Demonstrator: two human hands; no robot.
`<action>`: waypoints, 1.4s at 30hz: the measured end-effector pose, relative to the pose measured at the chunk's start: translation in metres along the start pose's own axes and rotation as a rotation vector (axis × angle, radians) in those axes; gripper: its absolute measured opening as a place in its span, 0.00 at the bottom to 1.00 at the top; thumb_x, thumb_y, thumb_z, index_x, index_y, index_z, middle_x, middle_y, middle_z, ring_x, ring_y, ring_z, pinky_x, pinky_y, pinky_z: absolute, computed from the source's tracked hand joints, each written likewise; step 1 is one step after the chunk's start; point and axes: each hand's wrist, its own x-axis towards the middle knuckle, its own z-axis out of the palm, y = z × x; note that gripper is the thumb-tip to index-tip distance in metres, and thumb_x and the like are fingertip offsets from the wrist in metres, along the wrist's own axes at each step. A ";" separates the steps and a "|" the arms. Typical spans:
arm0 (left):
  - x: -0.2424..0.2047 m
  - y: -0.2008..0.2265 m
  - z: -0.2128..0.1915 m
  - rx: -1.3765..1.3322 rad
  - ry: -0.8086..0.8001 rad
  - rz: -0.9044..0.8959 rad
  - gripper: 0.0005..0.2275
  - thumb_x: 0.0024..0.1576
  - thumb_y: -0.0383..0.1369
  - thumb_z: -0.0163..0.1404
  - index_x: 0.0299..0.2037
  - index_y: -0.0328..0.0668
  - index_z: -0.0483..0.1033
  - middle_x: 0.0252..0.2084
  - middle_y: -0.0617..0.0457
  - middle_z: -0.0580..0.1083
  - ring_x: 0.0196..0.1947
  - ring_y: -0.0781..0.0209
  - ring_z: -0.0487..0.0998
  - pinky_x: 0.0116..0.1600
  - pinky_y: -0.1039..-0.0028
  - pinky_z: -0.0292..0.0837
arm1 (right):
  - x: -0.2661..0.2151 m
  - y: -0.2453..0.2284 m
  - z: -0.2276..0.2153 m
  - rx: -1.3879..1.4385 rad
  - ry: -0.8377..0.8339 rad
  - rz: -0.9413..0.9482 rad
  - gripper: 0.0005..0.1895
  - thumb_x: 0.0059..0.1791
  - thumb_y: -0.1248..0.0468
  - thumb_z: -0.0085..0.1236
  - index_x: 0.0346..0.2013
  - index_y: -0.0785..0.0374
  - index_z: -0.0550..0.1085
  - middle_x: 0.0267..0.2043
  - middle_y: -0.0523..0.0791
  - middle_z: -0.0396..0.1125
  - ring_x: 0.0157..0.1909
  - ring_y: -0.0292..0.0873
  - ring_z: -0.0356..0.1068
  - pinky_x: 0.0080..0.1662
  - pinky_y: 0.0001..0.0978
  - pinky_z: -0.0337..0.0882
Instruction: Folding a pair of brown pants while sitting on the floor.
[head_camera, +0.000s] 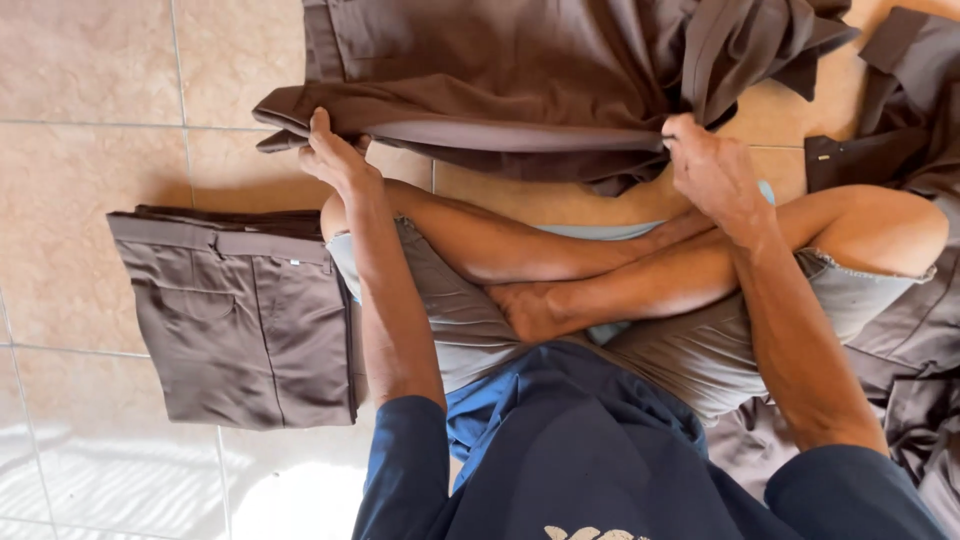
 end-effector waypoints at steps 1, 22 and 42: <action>-0.002 -0.001 0.001 -0.018 0.036 -0.006 0.12 0.49 0.33 0.50 0.30 0.23 0.71 0.25 0.42 0.71 0.18 0.59 0.67 0.23 0.75 0.63 | 0.000 0.002 -0.001 0.016 0.063 -0.007 0.10 0.57 0.72 0.57 0.51 0.66 0.69 0.36 0.49 0.73 0.29 0.52 0.71 0.34 0.41 0.69; 0.008 -0.007 -0.001 -0.129 0.102 -0.079 0.14 0.51 0.32 0.51 0.33 0.21 0.72 0.24 0.43 0.71 0.15 0.61 0.66 0.20 0.78 0.63 | 0.019 -0.045 -0.008 -0.093 0.159 -0.360 0.12 0.52 0.67 0.71 0.43 0.65 0.74 0.60 0.44 0.65 0.31 0.34 0.67 0.37 0.23 0.72; -0.002 0.012 0.006 -0.046 -0.006 -0.210 0.25 0.53 0.47 0.45 0.54 0.35 0.72 0.44 0.42 0.71 0.26 0.57 0.68 0.24 0.75 0.61 | 0.022 -0.030 0.011 -0.115 0.199 -0.207 0.23 0.54 0.54 0.73 0.50 0.67 0.72 0.41 0.47 0.72 0.29 0.40 0.69 0.29 0.26 0.69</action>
